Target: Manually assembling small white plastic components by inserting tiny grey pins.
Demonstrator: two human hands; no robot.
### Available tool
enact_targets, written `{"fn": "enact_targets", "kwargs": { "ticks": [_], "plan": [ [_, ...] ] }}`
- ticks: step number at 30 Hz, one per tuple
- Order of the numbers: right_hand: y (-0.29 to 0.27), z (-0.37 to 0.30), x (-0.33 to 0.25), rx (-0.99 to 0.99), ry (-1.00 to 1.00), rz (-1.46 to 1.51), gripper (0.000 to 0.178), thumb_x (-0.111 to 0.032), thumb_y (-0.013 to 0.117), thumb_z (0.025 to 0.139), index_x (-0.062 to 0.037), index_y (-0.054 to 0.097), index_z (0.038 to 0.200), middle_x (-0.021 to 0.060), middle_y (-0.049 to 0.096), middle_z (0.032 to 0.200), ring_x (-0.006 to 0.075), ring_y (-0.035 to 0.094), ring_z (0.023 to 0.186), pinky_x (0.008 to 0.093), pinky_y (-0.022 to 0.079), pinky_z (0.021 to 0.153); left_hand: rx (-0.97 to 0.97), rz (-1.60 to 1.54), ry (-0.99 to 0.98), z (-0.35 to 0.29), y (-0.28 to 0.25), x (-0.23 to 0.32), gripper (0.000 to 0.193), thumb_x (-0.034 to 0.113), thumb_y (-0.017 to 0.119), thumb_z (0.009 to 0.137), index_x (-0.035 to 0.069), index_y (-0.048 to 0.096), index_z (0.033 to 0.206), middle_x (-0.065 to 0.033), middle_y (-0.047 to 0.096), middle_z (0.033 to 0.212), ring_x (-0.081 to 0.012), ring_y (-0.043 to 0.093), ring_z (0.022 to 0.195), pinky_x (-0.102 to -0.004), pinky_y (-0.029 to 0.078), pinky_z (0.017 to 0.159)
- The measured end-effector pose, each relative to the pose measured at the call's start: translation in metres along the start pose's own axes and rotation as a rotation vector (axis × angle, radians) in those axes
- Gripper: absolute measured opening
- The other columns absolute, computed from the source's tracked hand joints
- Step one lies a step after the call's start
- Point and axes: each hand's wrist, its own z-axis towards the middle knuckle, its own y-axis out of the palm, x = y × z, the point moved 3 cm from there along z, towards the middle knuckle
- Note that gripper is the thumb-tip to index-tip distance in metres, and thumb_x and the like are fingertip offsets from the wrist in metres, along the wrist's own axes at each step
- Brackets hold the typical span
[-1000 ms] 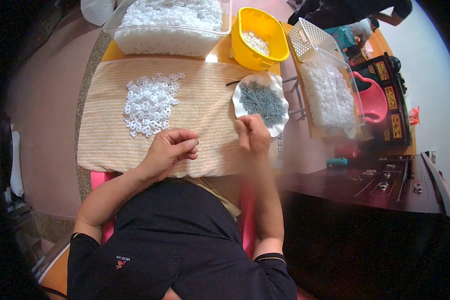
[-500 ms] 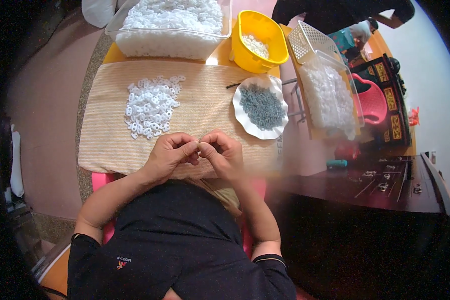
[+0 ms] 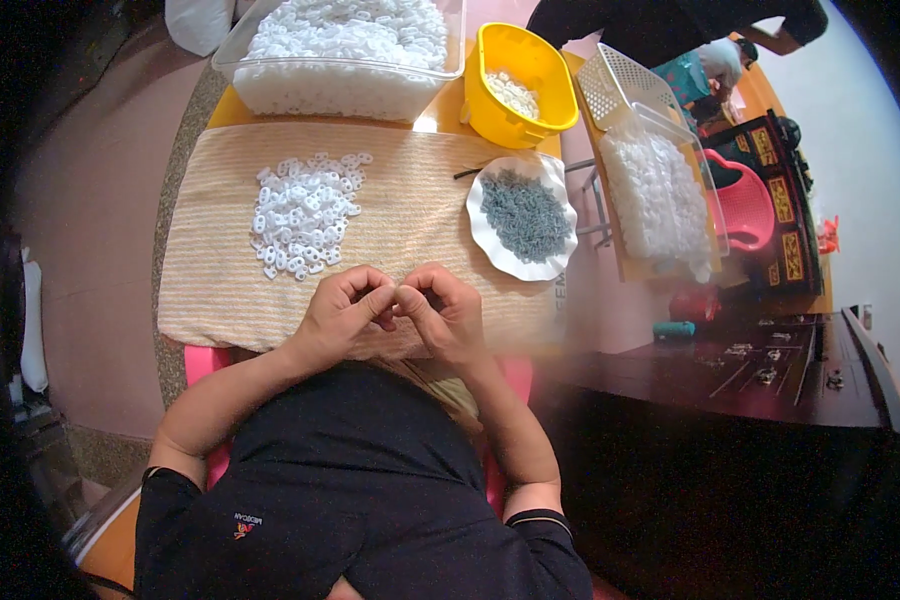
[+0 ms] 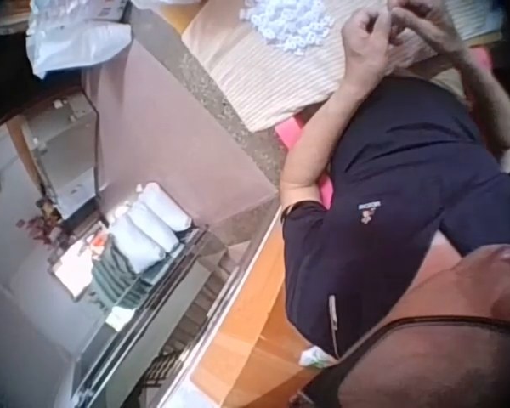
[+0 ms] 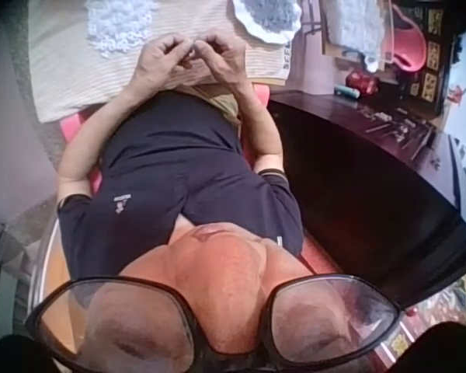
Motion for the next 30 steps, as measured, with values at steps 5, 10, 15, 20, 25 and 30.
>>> {"fn": "enact_targets", "kwargs": {
  "ticks": [5, 10, 15, 20, 25, 30],
  "plan": [
    [-0.001, 0.002, 0.000, -0.021, -0.013, -0.091, 0.010, -0.005, 0.057, 0.094, 0.0048, 0.057, 0.092, 0.0057, 0.057, 0.087, 0.0113, 0.063, 0.077, 0.0232, 0.053, 0.069, 0.013, 0.059, 0.017, -0.001, 0.000, 0.002, 0.022, 0.020, 0.056, 0.097, -0.001, 0.059, 0.095, -0.0035, 0.061, 0.085, -0.0077, 0.059, 0.075, -0.0220, 0.051, 0.067],
    [0.003, 0.001, 0.000, 0.027, -0.013, -0.086, 0.005, -0.002, 0.060, 0.091, 0.0020, 0.057, 0.089, 0.0044, 0.058, 0.083, 0.0097, 0.062, 0.072, 0.0220, 0.050, 0.062, 0.023, 0.000, -0.004, 0.000, -0.002, -0.002, 0.021, 0.020, 0.056, 0.097, -0.001, 0.058, 0.096, -0.0031, 0.061, 0.084, -0.0076, 0.059, 0.073, -0.0214, 0.051, 0.066],
    [0.005, 0.001, 0.000, 0.047, -0.028, -0.120, 0.005, -0.001, 0.058, 0.092, 0.0021, 0.056, 0.089, 0.0042, 0.057, 0.081, 0.0108, 0.063, 0.073, 0.0225, 0.050, 0.064, 0.031, -0.044, -0.001, 0.002, -0.002, -0.005, 0.021, 0.020, 0.056, 0.097, -0.001, 0.058, 0.096, -0.0029, 0.060, 0.083, -0.0075, 0.059, 0.072, -0.0213, 0.052, 0.064],
    [0.004, 0.001, -0.002, 0.010, 0.064, -0.035, 0.010, -0.006, 0.056, 0.094, 0.0030, 0.056, 0.091, 0.0044, 0.059, 0.081, 0.0106, 0.063, 0.073, 0.0237, 0.052, 0.066, 0.066, 0.103, 0.054, 0.001, -0.004, -0.004, 0.018, 0.018, 0.056, 0.097, 0.000, 0.058, 0.095, -0.0018, 0.059, 0.082, -0.0069, 0.056, 0.072, -0.0211, 0.048, 0.064],
    [0.001, 0.002, -0.001, -0.077, 0.157, -0.015, 0.019, -0.014, 0.056, 0.096, 0.0033, 0.058, 0.092, 0.0043, 0.060, 0.077, 0.0109, 0.062, 0.071, 0.0255, 0.053, 0.068, 0.142, 0.424, 0.200, -0.003, -0.002, 0.007, 0.012, 0.012, 0.058, 0.094, 0.000, 0.058, 0.092, -0.0021, 0.058, 0.081, -0.0076, 0.053, 0.072, -0.0224, 0.044, 0.064],
    [-0.002, 0.001, 0.005, -0.090, 0.377, 0.275, 0.022, -0.019, 0.056, 0.096, 0.0024, 0.059, 0.092, 0.0059, 0.062, 0.077, 0.0145, 0.062, 0.068, 0.0267, 0.053, 0.067, 0.179, 0.662, 0.399, -0.006, 0.002, 0.020, 0.007, 0.006, 0.061, 0.089, 0.000, 0.058, 0.091, -0.0077, 0.057, 0.083, -0.0149, 0.054, 0.073, -0.0272, 0.044, 0.065]
  ]
}}
